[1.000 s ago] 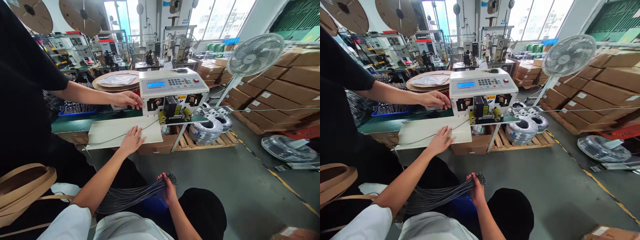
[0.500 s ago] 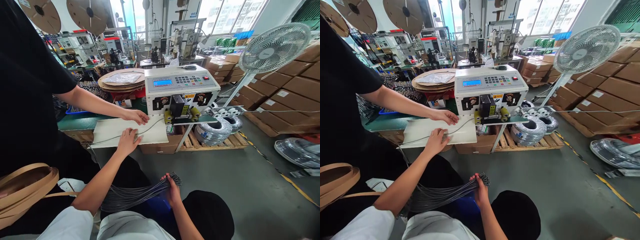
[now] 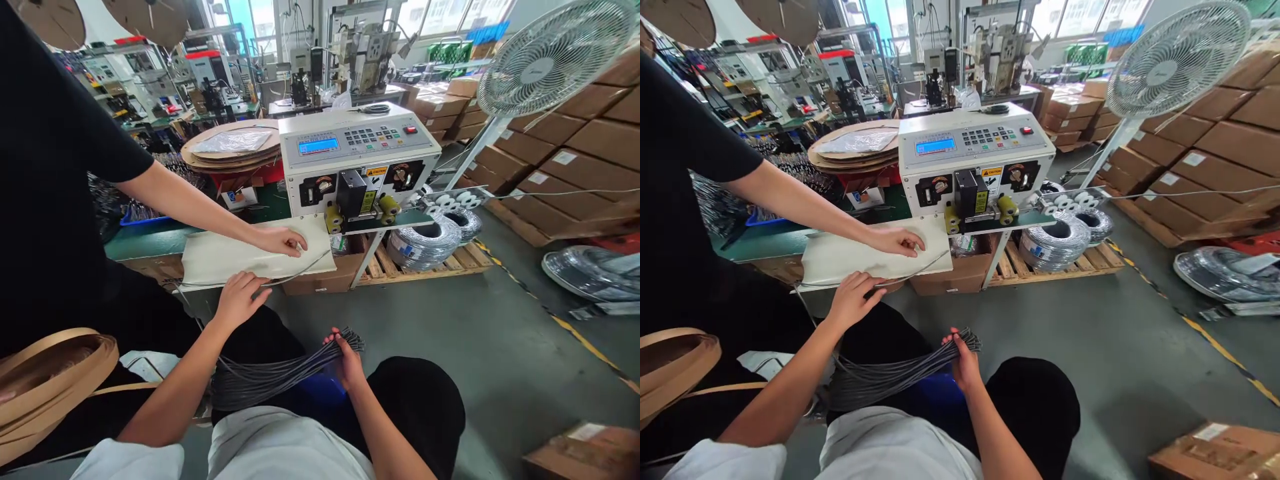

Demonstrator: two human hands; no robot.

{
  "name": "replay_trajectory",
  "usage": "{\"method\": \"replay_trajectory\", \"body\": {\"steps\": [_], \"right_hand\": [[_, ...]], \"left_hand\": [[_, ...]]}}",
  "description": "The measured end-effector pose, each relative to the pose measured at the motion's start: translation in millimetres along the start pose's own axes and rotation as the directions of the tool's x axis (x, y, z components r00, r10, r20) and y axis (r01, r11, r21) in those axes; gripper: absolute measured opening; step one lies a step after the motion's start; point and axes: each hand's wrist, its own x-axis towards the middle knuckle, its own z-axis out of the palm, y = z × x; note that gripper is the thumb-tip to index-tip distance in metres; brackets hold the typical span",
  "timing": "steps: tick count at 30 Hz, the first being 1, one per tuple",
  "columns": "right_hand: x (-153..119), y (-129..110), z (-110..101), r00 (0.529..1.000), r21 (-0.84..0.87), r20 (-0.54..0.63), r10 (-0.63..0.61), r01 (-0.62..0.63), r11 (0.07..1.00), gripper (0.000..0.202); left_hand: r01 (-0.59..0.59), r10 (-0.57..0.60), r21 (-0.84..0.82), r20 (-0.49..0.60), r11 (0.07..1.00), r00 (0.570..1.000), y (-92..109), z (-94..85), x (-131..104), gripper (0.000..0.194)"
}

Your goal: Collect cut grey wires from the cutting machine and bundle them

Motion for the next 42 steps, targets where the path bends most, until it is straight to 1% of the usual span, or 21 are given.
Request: {"method": "replay_trajectory", "body": {"steps": [3,5,7,14,19,28,33,36,38,42], "right_hand": [[2,2,-2,1.000,0.004,0.010,0.013,-0.013,1.000,0.032],[2,2,-3,1.000,0.007,0.007,0.015,-0.015,1.000,0.033],[2,2,-3,1.000,0.006,0.001,0.018,-0.018,1.000,0.035],[-1,-1,1,0.999,0.006,-0.028,0.019,-0.019,1.000,0.039],[-1,-3,4,0.999,-0.008,-0.040,0.005,-0.006,1.000,0.041],[0,-3,4,0.999,0.022,-0.042,0.029,-0.028,0.999,0.041],[0,-3,5,0.999,0.027,-0.032,0.017,-0.016,1.000,0.040],[0,-4,7,1.000,0.020,-0.025,0.006,-0.006,1.000,0.038],[-1,-5,10,1.000,0.003,-0.019,-0.009,0.009,1.000,0.037],[-9,-11,25,0.997,-0.019,0.020,-0.077,0.077,0.997,0.032]], "left_hand": [[0.006,-0.005,0.036,-0.036,0.999,0.999,3,0.5,-7,0.026],[0.036,-0.033,0.047,-0.068,0.998,0.997,4,-0.2,-9,0.025],[0.067,-0.064,0.033,-0.074,0.997,0.995,5,-1.8,-11,0.026],[0.122,-0.123,-0.028,-0.004,0.992,0.992,10,-5.9,-19,0.029],[0.188,-0.189,-0.038,-0.003,0.981,0.982,12,-4.4,-21,0.030],[0.195,-0.195,-0.062,0.011,0.979,0.981,12,-3.3,-23,0.028],[0.209,-0.208,-0.047,0.019,0.977,0.978,11,-1.2,-24,0.028],[0.190,-0.189,-0.040,0.018,0.981,0.982,16,-3.5,-18,0.029],[0.191,-0.190,-0.024,0.030,0.981,0.981,24,-5.9,-8,0.032],[0.263,-0.263,0.003,0.074,0.965,0.962,41,-6.6,17,0.035]]}}
